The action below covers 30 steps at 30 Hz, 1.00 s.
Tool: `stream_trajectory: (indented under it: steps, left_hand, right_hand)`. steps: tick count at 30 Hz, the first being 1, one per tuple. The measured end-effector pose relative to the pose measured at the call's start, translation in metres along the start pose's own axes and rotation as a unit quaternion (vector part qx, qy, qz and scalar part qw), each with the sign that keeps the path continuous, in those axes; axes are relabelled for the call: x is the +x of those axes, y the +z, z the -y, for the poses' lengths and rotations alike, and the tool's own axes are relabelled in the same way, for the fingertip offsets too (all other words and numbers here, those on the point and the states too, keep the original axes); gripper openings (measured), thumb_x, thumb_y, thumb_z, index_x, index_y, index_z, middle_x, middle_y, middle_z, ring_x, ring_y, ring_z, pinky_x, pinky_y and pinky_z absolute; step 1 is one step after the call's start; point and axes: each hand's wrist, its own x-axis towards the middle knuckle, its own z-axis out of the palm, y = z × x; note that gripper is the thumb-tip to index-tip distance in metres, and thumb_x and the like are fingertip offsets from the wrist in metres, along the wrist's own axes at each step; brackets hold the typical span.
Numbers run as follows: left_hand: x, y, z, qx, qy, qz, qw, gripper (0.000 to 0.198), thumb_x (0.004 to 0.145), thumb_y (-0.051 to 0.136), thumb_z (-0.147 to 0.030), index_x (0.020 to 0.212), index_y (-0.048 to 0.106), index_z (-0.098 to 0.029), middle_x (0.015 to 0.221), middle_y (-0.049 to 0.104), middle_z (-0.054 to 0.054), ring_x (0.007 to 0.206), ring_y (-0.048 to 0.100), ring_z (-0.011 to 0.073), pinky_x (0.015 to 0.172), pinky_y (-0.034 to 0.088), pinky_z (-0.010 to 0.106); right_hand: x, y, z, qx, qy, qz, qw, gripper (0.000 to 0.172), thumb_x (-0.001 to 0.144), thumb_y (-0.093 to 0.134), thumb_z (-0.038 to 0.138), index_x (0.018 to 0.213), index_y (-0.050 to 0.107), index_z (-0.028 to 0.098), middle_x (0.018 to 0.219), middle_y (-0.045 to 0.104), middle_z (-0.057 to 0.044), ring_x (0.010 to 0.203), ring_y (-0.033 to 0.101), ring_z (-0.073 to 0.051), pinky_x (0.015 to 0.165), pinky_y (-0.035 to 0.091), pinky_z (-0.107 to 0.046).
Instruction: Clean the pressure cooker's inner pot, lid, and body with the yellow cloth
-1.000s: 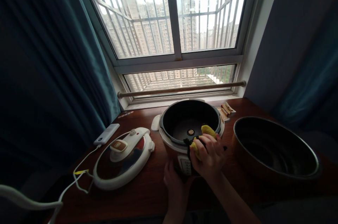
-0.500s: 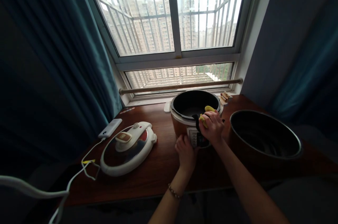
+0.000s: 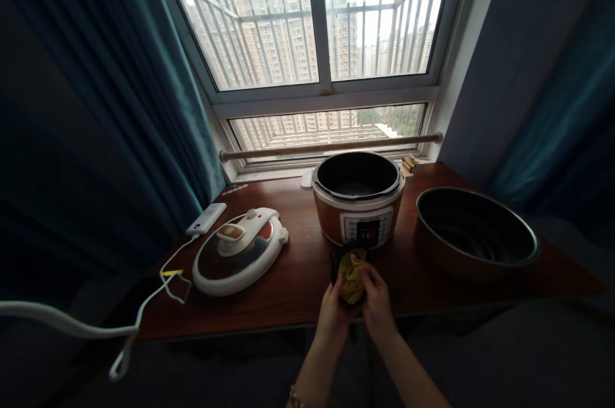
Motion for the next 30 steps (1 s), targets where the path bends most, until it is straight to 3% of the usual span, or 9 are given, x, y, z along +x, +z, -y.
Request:
stream_trajectory:
  steps: [5, 10, 13, 15, 17, 20, 24, 26, 30]
  left_hand:
    - [-0.001, -0.022, -0.013, -0.05, 0.087, -0.08, 0.992, 0.029, 0.071, 0.068, -0.02, 0.098, 0.061, -0.014, 0.098, 0.067, 0.009, 0.091, 0.064, 0.022, 0.079, 0.051, 0.034]
    - [-0.005, -0.033, -0.023, -0.058, 0.168, -0.13, 0.975, 0.035, 0.066, 0.069, -0.013, 0.1, 0.061, -0.016, 0.098, 0.068, 0.008, 0.088, 0.065, 0.0219, 0.079, 0.052, 0.034]
    - [-0.011, -0.035, -0.025, -0.044, 0.164, -0.121, 0.978, 0.043, 0.062, 0.07, -0.01, 0.104, 0.06, -0.016, 0.097, 0.069, 0.008, 0.089, 0.065, 0.0245, 0.08, 0.052, 0.037]
    - [-0.014, -0.034, -0.026, -0.039, 0.138, -0.105, 0.984, 0.046, 0.063, 0.07, -0.012, 0.107, 0.059, -0.017, 0.096, 0.069, 0.008, 0.09, 0.065, 0.0255, 0.08, 0.052, 0.038]
    - [-0.017, -0.033, -0.028, -0.038, 0.116, -0.102, 0.987, 0.044, 0.064, 0.069, -0.015, 0.107, 0.059, -0.018, 0.095, 0.069, 0.007, 0.09, 0.065, 0.0256, 0.081, 0.052, 0.039]
    - [-0.016, -0.033, -0.031, -0.013, 0.136, -0.128, 0.982, 0.041, 0.066, 0.068, -0.017, 0.106, 0.059, -0.017, 0.098, 0.069, 0.008, 0.093, 0.064, 0.0252, 0.084, 0.05, 0.04]
    - [-0.01, -0.041, -0.035, 0.074, 0.221, -0.16, 0.959, 0.04, 0.068, 0.069, -0.022, 0.106, 0.06, -0.017, 0.106, 0.066, 0.008, 0.109, 0.056, 0.0243, 0.096, 0.042, 0.037]
    - [-0.006, -0.047, -0.037, 0.098, 0.239, -0.157, 0.953, 0.04, 0.065, 0.072, -0.022, 0.102, 0.062, -0.015, 0.105, 0.066, 0.008, 0.111, 0.055, 0.024, 0.099, 0.039, 0.036]
    - [-0.003, -0.059, -0.036, 0.052, 0.2, -0.151, 0.967, 0.035, 0.058, 0.075, -0.017, 0.091, 0.063, -0.015, 0.093, 0.068, 0.005, 0.096, 0.062, 0.0199, 0.085, 0.047, 0.03]
  right_hand:
    - [-0.001, -0.007, -0.01, 0.078, 0.057, -0.003, 0.995, 0.03, 0.067, 0.071, 0.038, 0.092, 0.067, 0.022, 0.103, 0.066, -0.005, 0.097, 0.061, -0.022, 0.084, 0.047, -0.037]
    - [-0.007, -0.011, -0.011, 0.086, 0.116, -0.027, 0.989, 0.035, 0.063, 0.074, 0.036, 0.093, 0.063, 0.023, 0.101, 0.066, -0.004, 0.093, 0.062, -0.022, 0.073, 0.051, -0.037]
    - [-0.012, -0.007, -0.007, 0.065, 0.158, -0.016, 0.985, 0.045, 0.063, 0.075, 0.037, 0.102, 0.058, 0.024, 0.105, 0.064, -0.005, 0.094, 0.062, -0.022, 0.07, 0.051, -0.035]
    - [-0.012, -0.005, -0.004, 0.036, 0.171, 0.026, 0.984, 0.055, 0.062, 0.076, 0.034, 0.112, 0.054, 0.026, 0.108, 0.063, -0.005, 0.095, 0.062, -0.022, 0.073, 0.051, -0.036]
    - [-0.01, -0.006, -0.005, -0.03, 0.158, 0.087, 0.983, 0.054, 0.062, 0.075, 0.033, 0.111, 0.056, 0.023, 0.105, 0.064, -0.006, 0.093, 0.061, -0.022, 0.077, 0.049, -0.037]
    - [-0.003, -0.014, -0.01, -0.206, 0.033, 0.097, 0.973, 0.03, 0.063, 0.073, 0.037, 0.084, 0.067, 0.016, 0.094, 0.065, -0.008, 0.092, 0.06, -0.024, 0.081, 0.047, -0.038]
    - [0.006, -0.018, -0.007, -0.358, -0.146, 0.055, 0.92, 0.021, 0.071, 0.066, 0.035, 0.064, 0.064, 0.016, 0.102, 0.06, -0.011, 0.095, 0.057, -0.024, 0.084, 0.045, -0.039]
    - [0.009, -0.012, 0.006, -0.412, -0.231, 0.069, 0.879, 0.02, 0.076, 0.062, 0.029, 0.061, 0.06, 0.017, 0.104, 0.06, -0.01, 0.101, 0.053, -0.024, 0.088, 0.043, -0.041]
    - [0.014, 0.013, 0.038, -0.496, -0.41, 0.145, 0.752, 0.017, 0.08, 0.058, 0.024, 0.064, 0.061, 0.019, 0.104, 0.061, -0.006, 0.114, 0.042, -0.023, 0.094, 0.037, -0.039]
